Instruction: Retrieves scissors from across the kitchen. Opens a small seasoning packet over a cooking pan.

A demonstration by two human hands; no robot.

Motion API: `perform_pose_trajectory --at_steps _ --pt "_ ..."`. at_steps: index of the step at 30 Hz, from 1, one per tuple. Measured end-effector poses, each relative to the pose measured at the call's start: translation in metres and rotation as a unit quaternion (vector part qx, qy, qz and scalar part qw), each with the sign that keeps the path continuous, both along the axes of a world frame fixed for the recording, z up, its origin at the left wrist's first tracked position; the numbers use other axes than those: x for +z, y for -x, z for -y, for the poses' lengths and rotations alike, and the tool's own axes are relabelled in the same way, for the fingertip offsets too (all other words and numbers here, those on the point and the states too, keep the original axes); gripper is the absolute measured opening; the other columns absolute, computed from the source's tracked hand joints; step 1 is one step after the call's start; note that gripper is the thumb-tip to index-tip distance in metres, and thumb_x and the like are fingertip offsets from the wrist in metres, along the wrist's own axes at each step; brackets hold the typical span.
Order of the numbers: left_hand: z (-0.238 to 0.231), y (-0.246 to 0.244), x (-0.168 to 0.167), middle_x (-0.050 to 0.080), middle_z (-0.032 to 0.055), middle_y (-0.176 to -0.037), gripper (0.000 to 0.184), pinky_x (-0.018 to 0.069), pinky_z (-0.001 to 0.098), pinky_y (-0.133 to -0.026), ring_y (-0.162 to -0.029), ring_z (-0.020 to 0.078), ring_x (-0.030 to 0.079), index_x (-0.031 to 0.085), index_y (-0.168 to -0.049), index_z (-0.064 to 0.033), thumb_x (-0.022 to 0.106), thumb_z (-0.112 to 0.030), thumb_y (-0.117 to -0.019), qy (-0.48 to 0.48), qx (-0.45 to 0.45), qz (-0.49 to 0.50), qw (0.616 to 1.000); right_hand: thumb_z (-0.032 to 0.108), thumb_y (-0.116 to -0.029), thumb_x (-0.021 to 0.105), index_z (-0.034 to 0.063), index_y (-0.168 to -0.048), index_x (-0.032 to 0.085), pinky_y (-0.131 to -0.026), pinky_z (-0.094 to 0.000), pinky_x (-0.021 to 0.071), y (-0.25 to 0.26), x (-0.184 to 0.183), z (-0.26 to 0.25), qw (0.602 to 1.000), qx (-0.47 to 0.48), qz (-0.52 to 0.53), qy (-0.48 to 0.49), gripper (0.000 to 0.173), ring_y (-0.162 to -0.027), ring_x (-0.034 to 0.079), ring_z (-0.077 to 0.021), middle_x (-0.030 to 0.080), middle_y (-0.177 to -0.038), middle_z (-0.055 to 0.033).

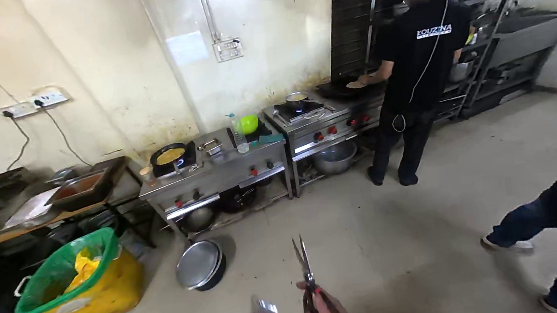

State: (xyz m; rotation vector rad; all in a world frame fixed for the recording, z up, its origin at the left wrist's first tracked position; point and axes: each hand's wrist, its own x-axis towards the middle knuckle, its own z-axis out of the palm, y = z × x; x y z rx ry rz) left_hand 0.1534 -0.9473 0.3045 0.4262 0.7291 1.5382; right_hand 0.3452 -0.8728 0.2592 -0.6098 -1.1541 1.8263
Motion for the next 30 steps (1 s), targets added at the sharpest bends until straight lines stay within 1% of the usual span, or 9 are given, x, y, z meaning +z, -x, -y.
perform_pose_trajectory --at_steps 3,5,8,11,13,17,23,27,30 --pt "-0.185 0.035 0.009 0.070 0.0004 -0.095 0.023 0.0578 0.0179 -0.065 -0.073 0.0063 0.067 0.070 -0.107 -0.0146 0.062 -0.035 -0.1008 -0.087 -0.088 0.168 0.978 0.064 -0.0985 0.053 0.0102 -0.147 0.048 -0.058 -0.0260 0.0505 0.001 -0.012 -0.095 0.999 -0.008 -0.025 0.043 0.073 -0.068 0.060 -0.0124 0.065 -0.084 -0.0057" --pt "-0.310 0.049 0.021 0.068 0.0031 -0.087 0.028 0.0578 0.0181 -0.060 -0.068 0.0077 0.067 0.066 -0.107 -0.0080 0.056 -0.034 -0.1044 -0.091 -0.130 0.216 0.963 0.057 -0.0998 0.057 0.0111 -0.147 0.047 -0.060 -0.0292 0.0525 -0.004 -0.021 -0.153 0.997 -0.029 -0.029 0.067 0.067 -0.068 0.061 -0.0145 0.063 -0.083 -0.0055" --pt "-0.484 0.041 0.031 0.065 0.0054 -0.087 0.022 0.0572 0.0181 -0.056 -0.064 0.0081 0.065 0.055 -0.111 -0.0073 0.042 -0.025 -0.1106 -0.004 -0.128 0.112 0.985 0.047 -0.1010 0.060 0.0083 -0.147 0.044 -0.067 -0.0342 0.0559 -0.028 -0.018 -0.228 0.992 -0.092 -0.024 0.080 0.062 -0.071 0.062 -0.0163 0.062 -0.083 -0.0051" --pt "-0.623 0.014 0.022 0.067 0.0072 -0.093 0.018 0.0574 0.0225 -0.060 -0.070 0.0118 0.066 0.057 -0.118 -0.0079 0.054 -0.021 -0.1062 0.070 -0.130 -0.005 0.989 0.041 -0.1033 0.057 0.0037 -0.149 0.042 -0.067 -0.0366 0.0563 -0.063 -0.008 -0.289 0.981 -0.178 0.038 0.064 0.061 -0.072 0.062 -0.0177 0.064 -0.086 -0.0075" --pt "-0.692 -0.005 0.008 0.070 0.0091 -0.102 0.028 0.0591 0.0255 -0.066 -0.079 0.0144 0.069 0.056 -0.127 -0.0077 0.061 -0.021 -0.1030 0.080 -0.142 -0.053 0.985 0.030 -0.1068 0.051 0.0020 -0.150 0.040 -0.066 -0.0395 0.0583 -0.083 -0.006 -0.325 0.966 -0.240 0.068 0.063 0.052 -0.070 0.064 -0.0199 0.066 -0.086 -0.0089" --pt "-0.774 -0.049 -0.015 0.070 0.0129 -0.102 0.031 0.0608 0.0296 -0.070 -0.081 0.0184 0.071 0.052 -0.130 -0.0024 0.061 -0.012 -0.1023 0.070 -0.160 -0.086 0.981 0.021 -0.1088 0.047 0.0013 -0.152 0.034 -0.066 -0.0417 0.0602 -0.124 -0.025 -0.407 0.947 -0.297 0.104 0.057 0.050 -0.072 0.067 -0.0233 0.066 -0.091 -0.0119" --pt "-0.806 -0.091 -0.053 0.069 0.0113 -0.094 0.026 0.0584 0.0277 -0.063 -0.074 0.0153 0.068 0.053 -0.127 -0.0005 0.058 -0.007 -0.1027 0.138 -0.091 -0.085 0.983 0.023 -0.1074 0.051 0.0020 -0.149 0.043 -0.055 -0.0327 0.0540 -0.172 -0.063 -0.581 0.946 -0.288 0.132 0.077 0.047 -0.063 0.058 -0.0153 0.060 -0.084 -0.0055" --pt "-0.840 -0.099 -0.051 0.071 0.0120 -0.092 0.023 0.0563 0.0245 -0.057 -0.072 0.0146 0.069 0.054 -0.126 -0.0016 0.056 -0.008 -0.1035 0.192 -0.042 -0.076 0.978 0.033 -0.1040 0.058 0.0046 -0.142 0.053 -0.054 -0.0309 0.0513 -0.185 -0.035 -0.721 0.962 -0.221 0.142 0.074 0.048 -0.059 0.055 -0.0133 0.059 -0.078 -0.0033" --pt "-0.889 -0.102 -0.037 0.072 0.0142 -0.092 0.023 0.0551 0.0235 -0.057 -0.071 0.0144 0.069 0.055 -0.125 0.0006 0.055 -0.010 -0.1046 0.179 -0.019 -0.100 0.979 0.039 -0.0983 0.067 0.0064 -0.138 0.059 -0.051 -0.0289 0.0481 -0.192 0.004 -0.817 0.965 -0.172 0.198 0.019 0.052 -0.057 0.053 -0.0114 0.061 -0.078 -0.0025"
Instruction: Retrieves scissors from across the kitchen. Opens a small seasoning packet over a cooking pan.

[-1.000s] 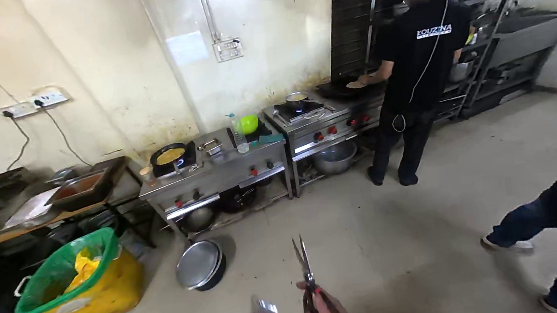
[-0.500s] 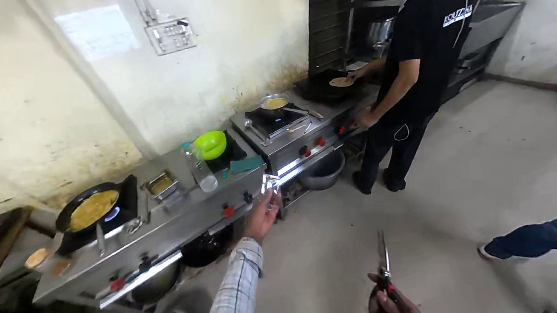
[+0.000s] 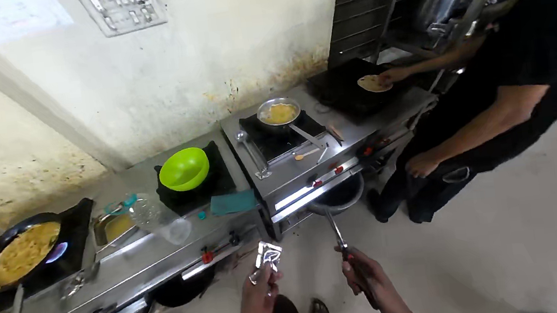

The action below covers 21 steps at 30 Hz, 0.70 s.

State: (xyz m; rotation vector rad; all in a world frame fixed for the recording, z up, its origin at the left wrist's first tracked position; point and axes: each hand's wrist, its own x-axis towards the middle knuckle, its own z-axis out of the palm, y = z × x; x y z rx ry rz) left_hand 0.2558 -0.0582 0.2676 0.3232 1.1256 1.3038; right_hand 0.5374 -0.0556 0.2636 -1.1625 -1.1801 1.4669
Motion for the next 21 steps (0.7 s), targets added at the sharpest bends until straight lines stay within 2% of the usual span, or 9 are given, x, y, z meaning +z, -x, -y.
perform_pose_trajectory --at_steps 3,6,9,11,15,21 --pt "-0.081 0.000 0.024 0.072 0.0146 -0.090 0.025 0.0545 0.0240 -0.057 -0.069 0.0145 0.067 0.054 -0.125 0.0022 0.057 -0.010 -0.1035 -0.035 0.008 -0.036 0.999 0.042 -0.0928 0.074 0.0063 -0.134 0.062 -0.057 -0.0268 0.0525 -0.002 0.040 -0.089 0.992 0.031 0.098 -0.071 0.055 -0.064 0.060 -0.0086 0.068 -0.083 0.0000" --pt "-0.180 0.000 0.055 0.072 0.0152 -0.091 0.033 0.0547 0.0252 -0.057 -0.071 0.0159 0.068 0.053 -0.132 0.0030 0.060 -0.011 -0.1027 -0.066 -0.010 -0.079 0.995 0.045 -0.0918 0.075 0.0110 -0.133 0.064 -0.065 -0.0308 0.0586 0.000 0.063 -0.175 0.970 0.061 0.198 -0.126 0.055 -0.073 0.066 -0.0101 0.072 -0.091 0.0011" --pt "-0.278 -0.001 0.078 0.072 0.0127 -0.092 0.027 0.0532 0.0259 -0.060 -0.073 0.0152 0.066 0.059 -0.125 0.0004 0.063 -0.013 -0.1014 -0.096 -0.030 -0.116 0.988 0.049 -0.0924 0.073 0.0144 -0.132 0.066 -0.066 -0.0317 0.0598 0.010 0.077 -0.244 0.958 0.059 0.239 -0.145 0.053 -0.073 0.068 -0.0092 0.073 -0.091 0.0028" --pt "-0.330 -0.001 0.090 0.073 0.0093 -0.098 0.028 0.0563 0.0271 -0.066 -0.079 0.0141 0.068 0.061 -0.125 -0.0041 0.065 -0.019 -0.1013 -0.108 -0.052 -0.132 0.984 0.048 -0.0930 0.073 0.0139 -0.130 0.067 -0.065 -0.0317 0.0591 0.017 0.088 -0.281 0.959 0.046 0.242 -0.137 0.051 -0.071 0.067 -0.0101 0.072 -0.087 0.0023" --pt "-0.408 -0.004 0.104 0.074 0.0081 -0.097 0.024 0.0544 0.0268 -0.065 -0.080 0.0142 0.067 0.066 -0.119 -0.0054 0.065 -0.022 -0.1013 -0.115 -0.061 -0.132 0.983 0.045 -0.0937 0.073 0.0155 -0.131 0.068 -0.064 -0.0324 0.0598 0.021 0.098 -0.342 0.960 0.041 0.245 -0.132 0.048 -0.070 0.068 -0.0121 0.074 -0.086 0.0012" --pt "-0.465 -0.003 0.101 0.073 0.0096 -0.093 0.022 0.0534 0.0241 -0.061 -0.075 0.0135 0.066 0.067 -0.117 -0.0038 0.067 -0.016 -0.0994 -0.107 -0.052 -0.093 0.989 0.047 -0.0927 0.073 0.0158 -0.130 0.069 -0.063 -0.0307 0.0585 0.025 0.099 -0.409 0.946 0.060 0.290 -0.130 0.048 -0.068 0.066 -0.0085 0.072 -0.084 0.0038"
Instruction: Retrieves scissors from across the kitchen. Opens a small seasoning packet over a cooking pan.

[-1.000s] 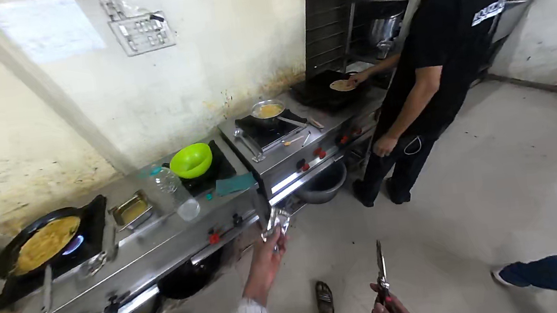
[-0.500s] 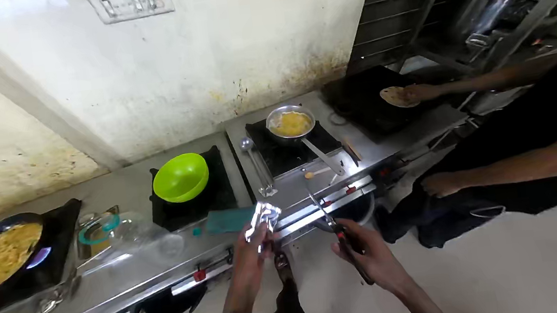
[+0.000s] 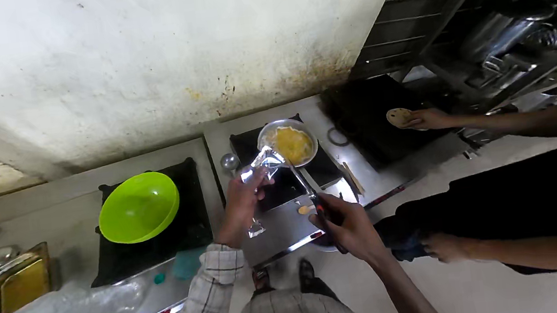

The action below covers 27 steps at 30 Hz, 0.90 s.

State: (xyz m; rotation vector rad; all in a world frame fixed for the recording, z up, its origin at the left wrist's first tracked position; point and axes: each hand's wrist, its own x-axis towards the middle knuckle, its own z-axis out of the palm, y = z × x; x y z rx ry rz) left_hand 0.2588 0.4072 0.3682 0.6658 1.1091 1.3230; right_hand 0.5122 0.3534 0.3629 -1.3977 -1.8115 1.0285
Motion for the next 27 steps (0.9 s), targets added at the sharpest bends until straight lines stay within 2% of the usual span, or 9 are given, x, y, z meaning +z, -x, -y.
perform_pose_trajectory --at_steps 6,9,11,13,14,16,18,22,27 --pt "-0.026 -0.002 -0.006 0.072 0.0075 -0.092 0.022 0.0459 0.0200 -0.054 -0.068 0.0092 0.062 0.066 -0.119 -0.0068 0.066 -0.019 -0.1007 0.024 0.008 -0.017 1.000 0.052 -0.0914 0.072 0.0183 -0.128 0.071 -0.064 -0.0310 0.0589 -0.003 -0.006 -0.056 0.998 0.041 0.043 -0.008 0.050 -0.068 0.066 -0.0068 0.072 -0.083 0.0053" --pt "-0.034 -0.006 -0.006 0.073 0.0077 -0.094 0.023 0.0469 0.0198 -0.055 -0.069 0.0090 0.062 0.067 -0.121 -0.0072 0.066 -0.018 -0.1004 0.027 0.016 -0.009 0.999 0.055 -0.0907 0.072 0.0190 -0.129 0.070 -0.066 -0.0309 0.0593 -0.006 -0.009 -0.072 0.997 0.060 0.048 -0.002 0.052 -0.070 0.066 -0.0061 0.072 -0.084 0.0059" --pt "-0.035 -0.007 -0.008 0.073 0.0068 -0.096 0.024 0.0461 0.0194 -0.054 -0.068 0.0084 0.062 0.068 -0.122 -0.0115 0.067 -0.022 -0.1002 0.013 0.007 -0.024 1.000 0.055 -0.0907 0.072 0.0183 -0.130 0.070 -0.067 -0.0304 0.0598 -0.009 -0.009 -0.082 0.996 0.070 0.048 -0.001 0.054 -0.072 0.067 -0.0056 0.073 -0.086 0.0055" --pt "-0.032 -0.009 -0.010 0.073 0.0034 -0.097 0.025 0.0432 0.0189 -0.054 -0.065 0.0065 0.058 0.067 -0.124 -0.0197 0.066 -0.029 -0.1009 -0.005 -0.017 -0.067 0.998 0.057 -0.0903 0.071 0.0191 -0.130 0.070 -0.071 -0.0322 0.0615 -0.013 -0.010 -0.092 0.996 0.076 0.053 -0.005 0.055 -0.076 0.069 -0.0061 0.074 -0.089 0.0049" --pt "-0.034 -0.011 -0.010 0.072 0.0033 -0.096 0.024 0.0429 0.0194 -0.054 -0.065 0.0069 0.057 0.067 -0.123 -0.0200 0.065 -0.030 -0.1014 -0.007 -0.022 -0.077 0.997 0.057 -0.0901 0.072 0.0193 -0.129 0.071 -0.071 -0.0326 0.0617 -0.016 -0.011 -0.097 0.996 0.078 0.052 -0.005 0.054 -0.076 0.070 -0.0065 0.074 -0.089 0.0048" --pt "-0.044 -0.017 -0.008 0.072 0.0050 -0.093 0.021 0.0433 0.0197 -0.053 -0.064 0.0076 0.057 0.069 -0.119 -0.0155 0.065 -0.026 -0.1014 -0.001 -0.017 -0.073 0.997 0.058 -0.0898 0.072 0.0210 -0.128 0.071 -0.068 -0.0319 0.0608 -0.021 -0.012 -0.106 0.995 0.084 0.051 -0.001 0.053 -0.073 0.068 -0.0064 0.073 -0.087 0.0056" --pt "-0.059 -0.023 -0.006 0.071 0.0091 -0.090 0.018 0.0436 0.0205 -0.052 -0.063 0.0094 0.058 0.069 -0.114 -0.0056 0.064 -0.018 -0.1014 0.018 0.005 -0.047 0.999 0.058 -0.0900 0.071 0.0211 -0.130 0.070 -0.067 -0.0308 0.0599 -0.025 -0.013 -0.114 0.995 0.089 0.049 0.000 0.054 -0.072 0.067 -0.0060 0.073 -0.086 0.0059" --pt "-0.069 -0.034 -0.005 0.071 0.0077 -0.089 0.021 0.0421 0.0192 -0.050 -0.061 0.0079 0.056 0.068 -0.119 -0.0063 0.065 -0.017 -0.1012 0.029 0.010 -0.052 0.998 0.056 -0.0898 0.072 0.0215 -0.128 0.071 -0.064 -0.0294 0.0578 -0.033 -0.013 -0.123 0.995 0.088 0.047 -0.011 0.052 -0.068 0.065 -0.0048 0.071 -0.082 0.0062" --pt "-0.080 -0.040 -0.003 0.071 0.0068 -0.093 0.021 0.0414 0.0183 -0.050 -0.064 0.0075 0.058 0.067 -0.119 -0.0079 0.064 -0.019 -0.1015 0.034 -0.002 -0.058 0.998 0.055 -0.0906 0.072 0.0196 -0.125 0.072 -0.060 -0.0283 0.0561 -0.040 -0.017 -0.135 0.995 0.096 0.033 -0.014 0.049 -0.064 0.063 -0.0051 0.070 -0.078 0.0060"
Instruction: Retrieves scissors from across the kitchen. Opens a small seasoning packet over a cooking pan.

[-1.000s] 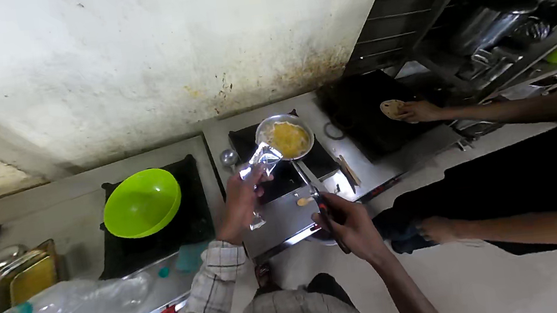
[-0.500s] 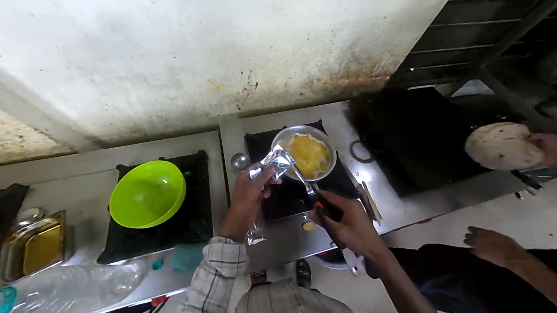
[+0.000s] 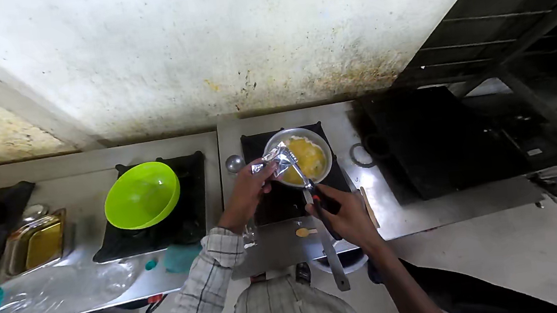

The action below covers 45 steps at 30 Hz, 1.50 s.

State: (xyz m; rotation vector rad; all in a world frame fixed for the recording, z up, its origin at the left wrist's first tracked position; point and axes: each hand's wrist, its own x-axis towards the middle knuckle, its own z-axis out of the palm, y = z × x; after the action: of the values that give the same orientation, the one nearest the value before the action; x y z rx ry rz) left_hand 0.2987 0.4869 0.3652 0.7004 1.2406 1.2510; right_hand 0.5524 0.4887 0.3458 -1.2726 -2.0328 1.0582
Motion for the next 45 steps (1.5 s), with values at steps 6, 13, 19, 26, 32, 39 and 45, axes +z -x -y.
perform_pose_trajectory --at_steps 6,13,19,26,32,39,45 --pt "-0.013 -0.004 0.005 0.072 0.0067 -0.091 0.021 0.0400 0.0172 -0.050 -0.062 0.0060 0.057 0.067 -0.120 -0.0071 0.063 -0.017 -0.1020 -0.011 -0.006 -0.016 1.000 0.052 -0.0915 0.071 0.0187 -0.119 0.073 -0.060 -0.0285 0.0572 -0.003 -0.004 -0.014 1.000 0.000 -0.007 -0.016 0.044 -0.064 0.065 -0.0055 0.070 -0.077 0.0055" --pt "-0.023 -0.007 0.007 0.071 0.0072 -0.089 0.019 0.0417 0.0177 -0.051 -0.064 0.0070 0.058 0.067 -0.117 -0.0054 0.061 -0.017 -0.1030 -0.011 -0.031 -0.015 0.999 0.054 -0.0905 0.073 0.0174 -0.126 0.072 -0.064 -0.0281 0.0592 -0.009 -0.008 -0.017 1.000 -0.011 -0.029 -0.003 0.051 -0.067 0.067 -0.0054 0.073 -0.082 0.0050" --pt "-0.025 -0.023 0.003 0.071 0.0064 -0.092 0.018 0.0437 0.0189 -0.054 -0.068 0.0072 0.059 0.067 -0.115 -0.0061 0.063 -0.017 -0.1019 -0.022 -0.073 -0.020 0.997 0.049 -0.0911 0.074 0.0201 -0.128 0.071 -0.064 -0.0300 0.0601 -0.026 -0.007 -0.007 0.999 -0.033 -0.033 0.004 0.047 -0.068 0.067 -0.0067 0.073 -0.083 0.0050" --pt "-0.027 -0.055 0.003 0.072 0.0082 -0.093 0.018 0.0472 0.0210 -0.057 -0.071 0.0103 0.062 0.067 -0.115 -0.0041 0.064 -0.015 -0.1012 -0.009 -0.112 -0.004 0.994 0.047 -0.0913 0.076 0.0165 -0.128 0.071 -0.066 -0.0306 0.0612 -0.055 -0.012 0.022 0.994 -0.081 -0.067 0.003 0.048 -0.068 0.068 -0.0069 0.074 -0.083 0.0039" --pt "-0.025 -0.077 0.001 0.072 0.0093 -0.090 0.020 0.0453 0.0209 -0.056 -0.066 0.0098 0.058 0.069 -0.114 -0.0040 0.064 -0.019 -0.1016 -0.011 -0.170 -0.016 0.985 0.046 -0.0913 0.076 0.0155 -0.123 0.073 -0.059 -0.0298 0.0575 -0.075 -0.014 0.040 0.991 -0.115 -0.071 0.005 0.044 -0.062 0.064 -0.0074 0.070 -0.076 0.0042" --pt "-0.022 -0.086 -0.001 0.071 0.0096 -0.093 0.020 0.0442 0.0213 -0.056 -0.065 0.0104 0.056 0.070 -0.116 -0.0044 0.064 -0.018 -0.1015 -0.019 -0.190 -0.009 0.982 0.045 -0.0915 0.076 0.0137 -0.124 0.073 -0.059 -0.0288 0.0575 -0.082 -0.017 0.055 0.988 -0.131 -0.075 -0.007 0.046 -0.062 0.064 -0.0064 0.071 -0.077 0.0042" --pt "-0.016 -0.090 0.000 0.071 0.0117 -0.095 0.019 0.0445 0.0204 -0.054 -0.066 0.0110 0.058 0.070 -0.113 -0.0028 0.064 -0.017 -0.1014 -0.018 -0.218 -0.008 0.976 0.045 -0.0911 0.076 0.0145 -0.124 0.073 -0.058 -0.0284 0.0570 -0.088 -0.017 0.062 0.988 -0.137 -0.074 -0.001 0.045 -0.062 0.064 -0.0065 0.071 -0.077 0.0047"
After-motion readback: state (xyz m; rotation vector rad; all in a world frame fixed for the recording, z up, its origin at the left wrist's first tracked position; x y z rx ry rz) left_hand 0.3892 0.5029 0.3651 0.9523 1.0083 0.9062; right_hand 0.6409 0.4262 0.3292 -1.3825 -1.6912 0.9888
